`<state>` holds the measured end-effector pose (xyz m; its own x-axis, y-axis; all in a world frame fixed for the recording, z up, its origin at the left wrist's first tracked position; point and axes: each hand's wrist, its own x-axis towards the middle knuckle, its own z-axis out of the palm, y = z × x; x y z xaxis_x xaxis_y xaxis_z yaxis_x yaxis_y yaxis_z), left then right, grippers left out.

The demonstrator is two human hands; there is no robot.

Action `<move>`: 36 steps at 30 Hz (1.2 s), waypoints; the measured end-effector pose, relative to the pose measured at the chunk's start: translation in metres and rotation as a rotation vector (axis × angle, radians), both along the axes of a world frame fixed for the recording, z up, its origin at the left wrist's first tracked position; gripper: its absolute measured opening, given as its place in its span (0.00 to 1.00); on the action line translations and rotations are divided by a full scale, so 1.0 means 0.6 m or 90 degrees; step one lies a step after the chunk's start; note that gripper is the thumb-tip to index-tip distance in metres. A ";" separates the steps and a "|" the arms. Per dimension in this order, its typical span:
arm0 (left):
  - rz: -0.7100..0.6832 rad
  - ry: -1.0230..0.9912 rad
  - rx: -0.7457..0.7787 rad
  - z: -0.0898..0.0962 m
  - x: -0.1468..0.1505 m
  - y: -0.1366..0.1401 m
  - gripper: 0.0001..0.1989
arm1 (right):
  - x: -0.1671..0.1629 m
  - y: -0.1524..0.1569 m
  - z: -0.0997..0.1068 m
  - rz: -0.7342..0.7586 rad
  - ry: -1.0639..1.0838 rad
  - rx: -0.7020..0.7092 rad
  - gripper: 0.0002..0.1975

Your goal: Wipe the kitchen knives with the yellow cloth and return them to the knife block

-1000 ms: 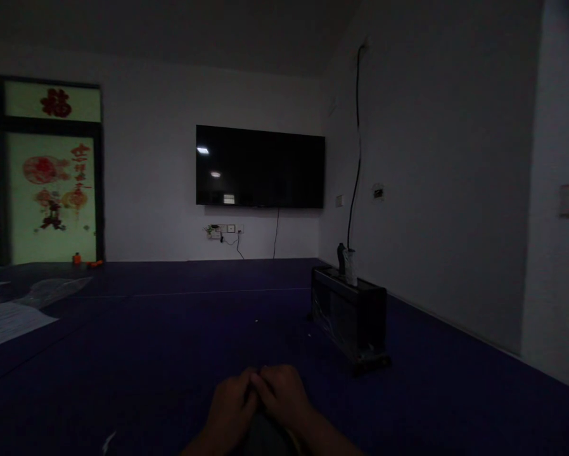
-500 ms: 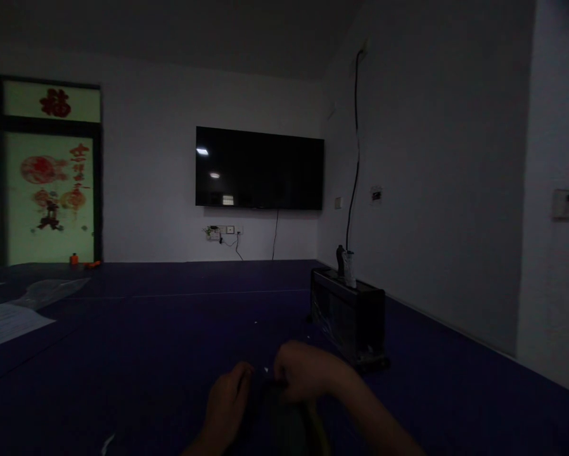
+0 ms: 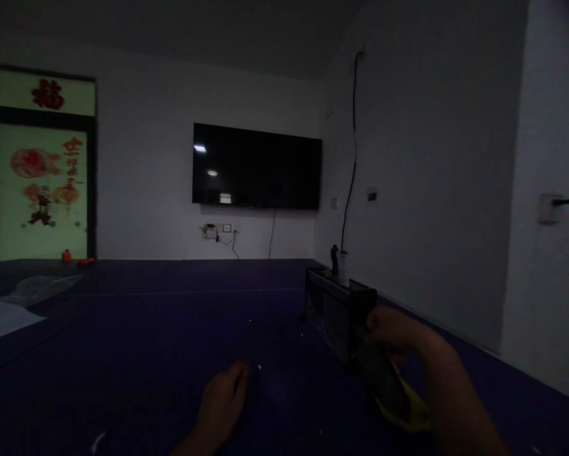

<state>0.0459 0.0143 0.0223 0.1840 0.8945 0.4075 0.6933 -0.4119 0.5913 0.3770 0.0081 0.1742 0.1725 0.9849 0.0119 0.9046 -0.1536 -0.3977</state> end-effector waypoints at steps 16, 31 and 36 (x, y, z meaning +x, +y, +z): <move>-0.044 0.111 0.098 -0.005 0.007 -0.005 0.23 | -0.221 -0.001 -0.013 0.309 -0.023 0.314 0.22; -0.139 0.033 0.025 -0.088 0.002 0.042 0.16 | -0.367 -0.025 -0.247 0.494 0.299 0.414 0.24; -0.126 0.029 0.012 -0.097 -0.002 0.046 0.15 | -0.372 -0.023 -0.255 0.480 0.305 0.405 0.23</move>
<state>0.0445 0.0420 -0.0357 0.3737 0.8317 0.4106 0.6242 -0.5529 0.5520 0.1537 -0.0059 0.0214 -0.3502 0.6768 0.6475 0.4106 0.7323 -0.5433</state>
